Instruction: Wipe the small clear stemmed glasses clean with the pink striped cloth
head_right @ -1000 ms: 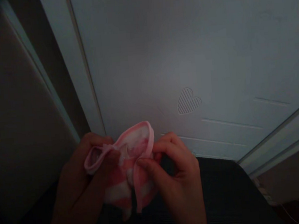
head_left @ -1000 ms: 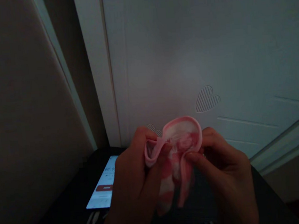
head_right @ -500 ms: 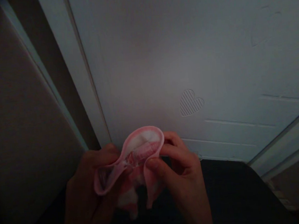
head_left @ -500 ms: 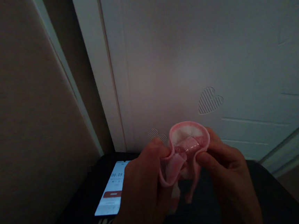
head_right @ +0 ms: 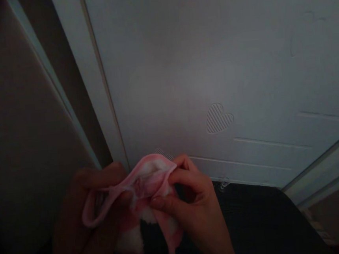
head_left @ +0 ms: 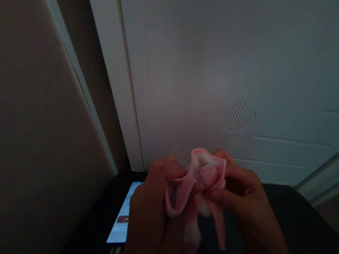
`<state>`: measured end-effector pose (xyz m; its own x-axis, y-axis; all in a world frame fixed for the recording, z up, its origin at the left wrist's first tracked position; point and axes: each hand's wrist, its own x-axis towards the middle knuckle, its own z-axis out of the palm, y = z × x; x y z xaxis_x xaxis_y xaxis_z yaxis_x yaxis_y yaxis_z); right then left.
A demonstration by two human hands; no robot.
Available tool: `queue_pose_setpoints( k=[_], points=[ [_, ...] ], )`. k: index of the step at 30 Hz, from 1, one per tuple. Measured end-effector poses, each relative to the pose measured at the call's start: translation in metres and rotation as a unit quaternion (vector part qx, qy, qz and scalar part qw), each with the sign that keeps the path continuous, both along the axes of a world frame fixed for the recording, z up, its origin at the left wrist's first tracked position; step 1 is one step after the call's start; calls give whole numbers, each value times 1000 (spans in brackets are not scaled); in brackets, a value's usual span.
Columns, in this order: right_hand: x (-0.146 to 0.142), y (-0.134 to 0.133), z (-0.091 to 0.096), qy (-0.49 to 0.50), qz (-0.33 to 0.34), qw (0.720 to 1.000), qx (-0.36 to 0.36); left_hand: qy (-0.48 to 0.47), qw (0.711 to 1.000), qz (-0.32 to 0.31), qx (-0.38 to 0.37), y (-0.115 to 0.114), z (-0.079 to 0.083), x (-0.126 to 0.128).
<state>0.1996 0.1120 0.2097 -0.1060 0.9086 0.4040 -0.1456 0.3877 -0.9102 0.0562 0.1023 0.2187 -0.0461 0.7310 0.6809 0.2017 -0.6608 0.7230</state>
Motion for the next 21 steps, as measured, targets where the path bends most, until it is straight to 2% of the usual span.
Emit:
queue_pose_setpoints(
  k=[4,7,11,15,18,21],
  points=[
    [-3,-1,0,76,27,997,-13,-50,998,-31,-28,-3,-1,5],
    [-8,-4,1,106,-3,994,-21,-74,996,-31,-35,-4,-1,8],
    [-9,-11,4,19,-87,996,3,-56,998,-24,-22,-2,-1,8],
    [-2,-17,9,-59,-112,992,25,5,998,-19,56,3,-2,1],
    [1,-17,9,-63,-117,991,15,91,994,-50,44,7,-2,-5],
    [3,-15,5,-27,-116,993,-12,145,988,-46,21,9,-2,-9]
  ],
)
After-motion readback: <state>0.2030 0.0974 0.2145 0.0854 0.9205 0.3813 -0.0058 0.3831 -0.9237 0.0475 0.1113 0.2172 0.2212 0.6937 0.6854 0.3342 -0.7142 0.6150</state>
